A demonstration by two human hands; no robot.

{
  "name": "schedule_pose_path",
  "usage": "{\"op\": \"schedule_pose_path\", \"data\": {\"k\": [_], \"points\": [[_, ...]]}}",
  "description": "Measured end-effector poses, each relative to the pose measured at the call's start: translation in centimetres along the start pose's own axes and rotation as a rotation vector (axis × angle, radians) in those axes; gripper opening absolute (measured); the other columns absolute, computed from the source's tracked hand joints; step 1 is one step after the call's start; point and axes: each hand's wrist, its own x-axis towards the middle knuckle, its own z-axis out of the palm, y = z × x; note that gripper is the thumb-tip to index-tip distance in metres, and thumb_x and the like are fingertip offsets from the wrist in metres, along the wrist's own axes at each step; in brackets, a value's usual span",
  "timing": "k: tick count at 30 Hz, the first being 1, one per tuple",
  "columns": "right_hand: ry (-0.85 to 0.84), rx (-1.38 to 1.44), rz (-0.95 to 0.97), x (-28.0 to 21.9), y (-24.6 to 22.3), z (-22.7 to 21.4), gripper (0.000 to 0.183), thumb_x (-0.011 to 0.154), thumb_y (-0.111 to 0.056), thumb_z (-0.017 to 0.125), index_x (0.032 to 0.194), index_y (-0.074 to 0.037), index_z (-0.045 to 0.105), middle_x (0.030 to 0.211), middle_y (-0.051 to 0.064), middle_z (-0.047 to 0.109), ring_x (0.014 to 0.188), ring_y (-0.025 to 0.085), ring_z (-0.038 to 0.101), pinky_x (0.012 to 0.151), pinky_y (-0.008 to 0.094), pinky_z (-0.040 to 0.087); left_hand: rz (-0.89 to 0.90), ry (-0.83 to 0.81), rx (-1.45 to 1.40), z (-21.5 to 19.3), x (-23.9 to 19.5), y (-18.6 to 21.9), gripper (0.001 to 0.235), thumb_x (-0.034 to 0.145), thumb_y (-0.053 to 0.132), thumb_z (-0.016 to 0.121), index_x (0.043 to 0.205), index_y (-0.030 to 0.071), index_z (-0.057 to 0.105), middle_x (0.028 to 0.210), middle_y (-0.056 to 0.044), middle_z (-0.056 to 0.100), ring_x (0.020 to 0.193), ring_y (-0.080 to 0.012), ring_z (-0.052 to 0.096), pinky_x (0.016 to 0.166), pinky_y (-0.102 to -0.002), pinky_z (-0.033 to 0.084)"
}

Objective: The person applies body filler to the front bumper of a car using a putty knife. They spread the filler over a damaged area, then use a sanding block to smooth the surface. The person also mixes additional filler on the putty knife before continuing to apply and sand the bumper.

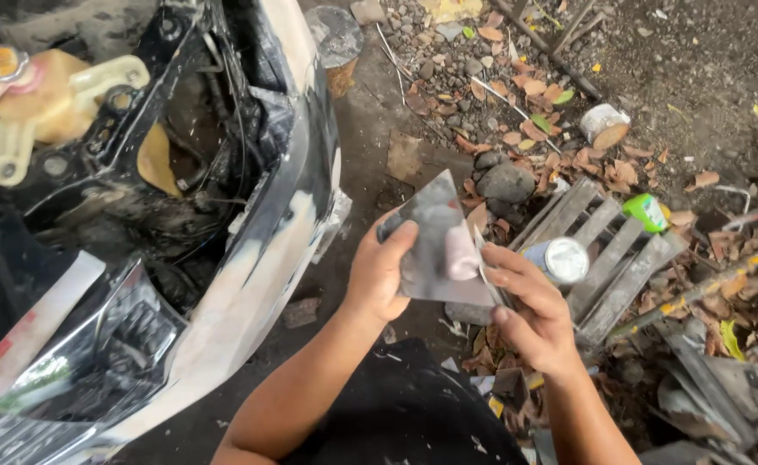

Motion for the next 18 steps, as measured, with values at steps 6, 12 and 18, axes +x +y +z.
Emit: {"op": "schedule_pose_path", "data": {"k": [6, 12, 18], "points": [[0.003, -0.418, 0.050, 5.0, 3.6, -3.0, 0.038, 0.084, -0.005, 0.067, 0.121, 0.001, 0.069, 0.140, 0.022, 0.062, 0.139, 0.033, 0.055, 0.116, 0.041, 0.042, 0.169, 0.235, 0.109, -1.6, 7.9, 0.7, 0.041, 0.098, 0.010, 0.066, 0.135, -0.003, 0.055, 0.114, -0.010, 0.071, 0.100, -0.0189, 0.070, 0.090, -0.038, 0.058], [0.092, -0.274, 0.021, 11.1, 12.2, -6.4, 0.041, 0.088, -0.005, 0.065, 0.129, 0.002, 0.065, 0.150, 0.020, 0.056, 0.142, 0.032, 0.054, 0.119, 0.041, 0.040, 0.441, 0.249, 0.101, -6.2, 17.0, 1.9, 0.036, 0.101, 0.009, 0.065, 0.134, -0.003, 0.060, 0.120, -0.011, 0.069, 0.105, -0.0179, 0.068, 0.094, -0.035, 0.055], [0.152, 0.588, 0.226, 19.9, 21.6, -11.3, 0.054, 0.096, -0.024, 0.064, 0.142, 0.004, 0.057, 0.153, 0.023, 0.054, 0.142, 0.040, 0.052, 0.116, 0.059, 0.040, 0.354, 0.293, -0.188, -7.2, 24.9, 7.0, 0.035, 0.101, 0.018, 0.061, 0.132, 0.003, 0.060, 0.122, -0.010, 0.070, 0.109, -0.0242, 0.069, 0.097, -0.042, 0.054]]}}
